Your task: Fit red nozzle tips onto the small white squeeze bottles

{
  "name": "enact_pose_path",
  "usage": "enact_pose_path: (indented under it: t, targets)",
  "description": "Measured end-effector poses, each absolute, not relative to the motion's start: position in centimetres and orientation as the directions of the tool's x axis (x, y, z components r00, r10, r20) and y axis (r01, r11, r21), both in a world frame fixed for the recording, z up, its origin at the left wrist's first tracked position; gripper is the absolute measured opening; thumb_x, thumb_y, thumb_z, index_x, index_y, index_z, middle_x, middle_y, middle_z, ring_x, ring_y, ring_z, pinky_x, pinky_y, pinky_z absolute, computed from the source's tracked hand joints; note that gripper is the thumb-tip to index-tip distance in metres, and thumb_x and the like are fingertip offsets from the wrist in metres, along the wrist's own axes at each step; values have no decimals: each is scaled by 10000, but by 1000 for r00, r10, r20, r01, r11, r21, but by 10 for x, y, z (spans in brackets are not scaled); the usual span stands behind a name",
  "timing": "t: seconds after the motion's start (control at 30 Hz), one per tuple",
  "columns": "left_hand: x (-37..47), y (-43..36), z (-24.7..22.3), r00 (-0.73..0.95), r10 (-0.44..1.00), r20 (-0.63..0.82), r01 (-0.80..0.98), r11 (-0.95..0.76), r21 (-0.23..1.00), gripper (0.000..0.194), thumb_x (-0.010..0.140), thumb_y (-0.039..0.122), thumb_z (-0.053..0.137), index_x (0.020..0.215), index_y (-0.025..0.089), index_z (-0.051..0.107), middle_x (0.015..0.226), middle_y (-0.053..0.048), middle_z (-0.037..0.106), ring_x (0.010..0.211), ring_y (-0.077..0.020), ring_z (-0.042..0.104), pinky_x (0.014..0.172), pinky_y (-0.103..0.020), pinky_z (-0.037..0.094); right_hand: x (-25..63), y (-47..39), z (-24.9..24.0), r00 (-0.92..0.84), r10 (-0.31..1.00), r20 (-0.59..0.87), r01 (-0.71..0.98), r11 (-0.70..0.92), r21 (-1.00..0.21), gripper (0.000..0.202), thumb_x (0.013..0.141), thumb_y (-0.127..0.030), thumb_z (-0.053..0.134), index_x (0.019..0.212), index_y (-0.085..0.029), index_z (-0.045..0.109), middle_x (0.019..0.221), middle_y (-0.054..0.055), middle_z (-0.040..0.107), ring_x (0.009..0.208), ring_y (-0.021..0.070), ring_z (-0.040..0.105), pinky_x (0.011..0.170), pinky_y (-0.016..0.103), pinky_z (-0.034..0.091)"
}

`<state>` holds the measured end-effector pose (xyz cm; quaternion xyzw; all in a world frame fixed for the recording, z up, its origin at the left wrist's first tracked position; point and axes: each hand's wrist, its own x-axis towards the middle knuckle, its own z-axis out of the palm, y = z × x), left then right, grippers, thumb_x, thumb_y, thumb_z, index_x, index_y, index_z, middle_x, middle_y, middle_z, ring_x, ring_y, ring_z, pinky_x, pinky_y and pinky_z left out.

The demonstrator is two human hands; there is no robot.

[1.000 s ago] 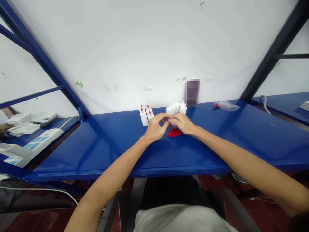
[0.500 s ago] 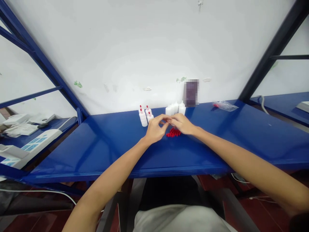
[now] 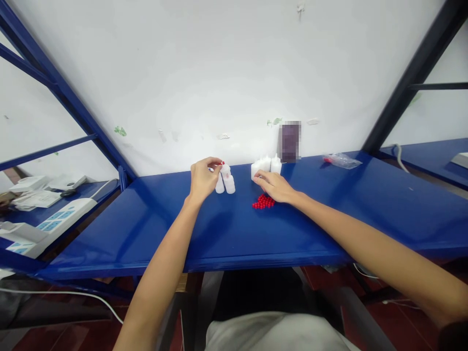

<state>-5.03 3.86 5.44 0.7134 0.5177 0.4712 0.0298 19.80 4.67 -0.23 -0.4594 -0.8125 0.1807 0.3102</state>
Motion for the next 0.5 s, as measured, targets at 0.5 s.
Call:
enact_pose_path:
  t: [0.5]
  targets:
    - [-40,37,47,98,685,722,730,-542,416,162,865,175,614,977,170,731,993,-60,749,781,-155,674,766,-285,545,197,46,-2,-401,853,335,625,522,-580,416,966,-547,376,918,-205,608,625,-5,566,623,170,519,614,281,318]
